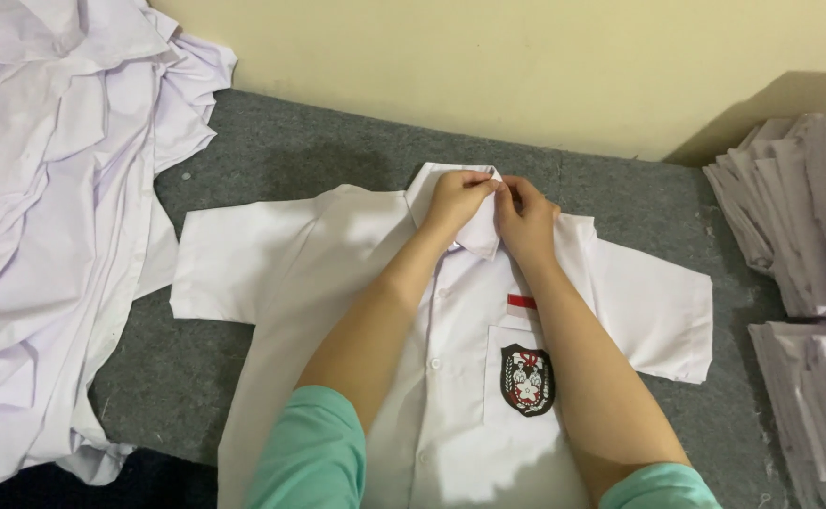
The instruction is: Smoothing and folding a white short-sleeved school uniform shirt on a flat work surface.
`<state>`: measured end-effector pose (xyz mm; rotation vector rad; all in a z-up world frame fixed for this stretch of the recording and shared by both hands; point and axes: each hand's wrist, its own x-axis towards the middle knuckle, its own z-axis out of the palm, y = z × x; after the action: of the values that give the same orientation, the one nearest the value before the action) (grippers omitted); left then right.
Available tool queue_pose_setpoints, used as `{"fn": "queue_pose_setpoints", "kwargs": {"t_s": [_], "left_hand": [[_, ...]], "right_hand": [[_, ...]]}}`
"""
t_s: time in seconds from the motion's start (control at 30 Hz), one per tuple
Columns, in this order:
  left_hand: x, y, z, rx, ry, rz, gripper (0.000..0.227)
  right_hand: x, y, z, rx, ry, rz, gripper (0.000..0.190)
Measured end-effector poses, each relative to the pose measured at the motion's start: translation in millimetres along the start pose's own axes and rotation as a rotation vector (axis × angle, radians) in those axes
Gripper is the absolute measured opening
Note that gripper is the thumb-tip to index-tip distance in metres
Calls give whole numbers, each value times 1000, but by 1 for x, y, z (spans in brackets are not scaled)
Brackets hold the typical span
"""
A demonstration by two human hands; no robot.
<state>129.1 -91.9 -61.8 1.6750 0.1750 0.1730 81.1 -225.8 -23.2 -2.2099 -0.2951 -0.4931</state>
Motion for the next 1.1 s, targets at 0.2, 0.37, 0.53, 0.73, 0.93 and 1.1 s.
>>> {"fn": "queue_pose_setpoints", "kwargs": {"t_s": [0.2, 0.37, 0.53, 0.73, 0.93, 1.1], "left_hand": [[-25, 10, -8, -92, -7, 192, 27], [-4, -25, 6, -54, -8, 261, 29], [-5, -21, 4, -46, -46, 292, 44], [-26, 8, -12, -57, -18, 375, 56], [-34, 33, -39, 743, 113, 665, 60], [-26, 21, -37, 671, 89, 660, 29]], "right_hand": [[-2, 2, 1, 7, -43, 37, 26], [-4, -7, -5, 17, -48, 31, 25], [-5, -3, -5, -1, -35, -29, 22], [-3, 1, -3, 89, -4, -92, 20], [-4, -13, -11, 138, -5, -69, 18], [0, 2, -4, 247, 16, -55, 16]]}}
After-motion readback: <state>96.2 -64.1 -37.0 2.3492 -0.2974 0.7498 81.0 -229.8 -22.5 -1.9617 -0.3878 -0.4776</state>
